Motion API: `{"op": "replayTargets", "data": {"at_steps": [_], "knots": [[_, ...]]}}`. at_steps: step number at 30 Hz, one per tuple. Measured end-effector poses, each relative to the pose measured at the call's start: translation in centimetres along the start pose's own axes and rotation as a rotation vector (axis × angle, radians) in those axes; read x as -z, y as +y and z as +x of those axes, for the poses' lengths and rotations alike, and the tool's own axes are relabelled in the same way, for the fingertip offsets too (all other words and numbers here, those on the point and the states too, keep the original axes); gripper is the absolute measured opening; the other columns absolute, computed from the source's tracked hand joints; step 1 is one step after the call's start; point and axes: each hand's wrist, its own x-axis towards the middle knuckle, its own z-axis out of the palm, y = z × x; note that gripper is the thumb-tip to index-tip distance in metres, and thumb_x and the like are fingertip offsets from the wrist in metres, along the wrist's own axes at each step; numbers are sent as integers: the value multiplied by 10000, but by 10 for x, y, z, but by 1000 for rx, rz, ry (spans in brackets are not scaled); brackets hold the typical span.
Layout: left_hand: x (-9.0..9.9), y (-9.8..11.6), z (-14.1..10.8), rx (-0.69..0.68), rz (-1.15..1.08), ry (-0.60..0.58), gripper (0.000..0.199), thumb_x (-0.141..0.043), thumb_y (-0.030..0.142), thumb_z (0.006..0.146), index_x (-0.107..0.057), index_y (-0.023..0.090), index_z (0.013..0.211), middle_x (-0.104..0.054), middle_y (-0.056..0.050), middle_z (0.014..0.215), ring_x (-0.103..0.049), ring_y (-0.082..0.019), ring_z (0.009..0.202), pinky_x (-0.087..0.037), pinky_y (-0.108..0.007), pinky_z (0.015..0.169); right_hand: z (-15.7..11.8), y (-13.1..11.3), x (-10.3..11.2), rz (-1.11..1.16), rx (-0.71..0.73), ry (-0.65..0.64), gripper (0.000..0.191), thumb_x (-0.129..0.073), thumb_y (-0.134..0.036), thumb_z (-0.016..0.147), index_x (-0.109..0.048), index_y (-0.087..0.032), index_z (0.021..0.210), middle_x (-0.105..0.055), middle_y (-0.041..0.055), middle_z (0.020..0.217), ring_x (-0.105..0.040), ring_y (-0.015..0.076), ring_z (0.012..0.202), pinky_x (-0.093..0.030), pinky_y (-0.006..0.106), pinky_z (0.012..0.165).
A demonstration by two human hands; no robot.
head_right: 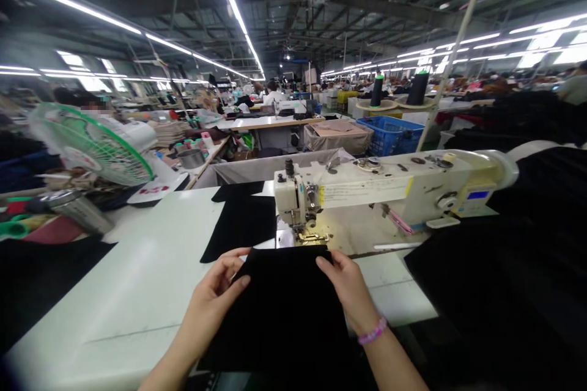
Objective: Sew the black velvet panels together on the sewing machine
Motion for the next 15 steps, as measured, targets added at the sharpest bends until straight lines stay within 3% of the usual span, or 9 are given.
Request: {"op": "replayTargets", "data": {"at_steps": [2, 5, 10, 15], "knots": [[2, 9, -6, 61, -101, -18, 191, -756, 322, 727, -703, 212, 874, -592, -93, 1313, -586, -273, 1201, -442, -353, 1033, -3, -4, 0, 86, 11, 75, 387, -699, -513, 809, -751, -167, 975, -761, 112, 1007, -702, 298, 977, -550, 440, 909], [4, 18, -11, 88, -149, 5, 191, -768, 352, 752, -768, 223, 892, -628, -89, 1271, -604, -272, 1174, -453, -349, 1029, -8, -8, 1, 92, 109, 205, 333, -772, -478, 747, -785, -190, 915, -724, 106, 1144, -645, 299, 1103, -481, 437, 1027], [5, 27, -14, 15, -78, 110, 181, -759, 404, 771, -804, 230, 790, -710, -93, 1108, -639, -273, 1073, -493, -360, 973, -18, -15, 8, 38, 128, 225, 301, -771, -481, 744, -802, -206, 862, -713, 103, 1166, -647, 296, 1098, -501, 418, 1010], [3, 33, -16, 75, -133, 197, 212, -806, 417, 709, -805, 212, 762, -738, -90, 1025, -654, -274, 1023, -499, -359, 944, -27, -17, 19, 3, 64, 156, 373, -710, -526, 802, -794, -249, 1038, -692, 70, 1265, -575, 300, 1252, -419, 419, 1111]]}}
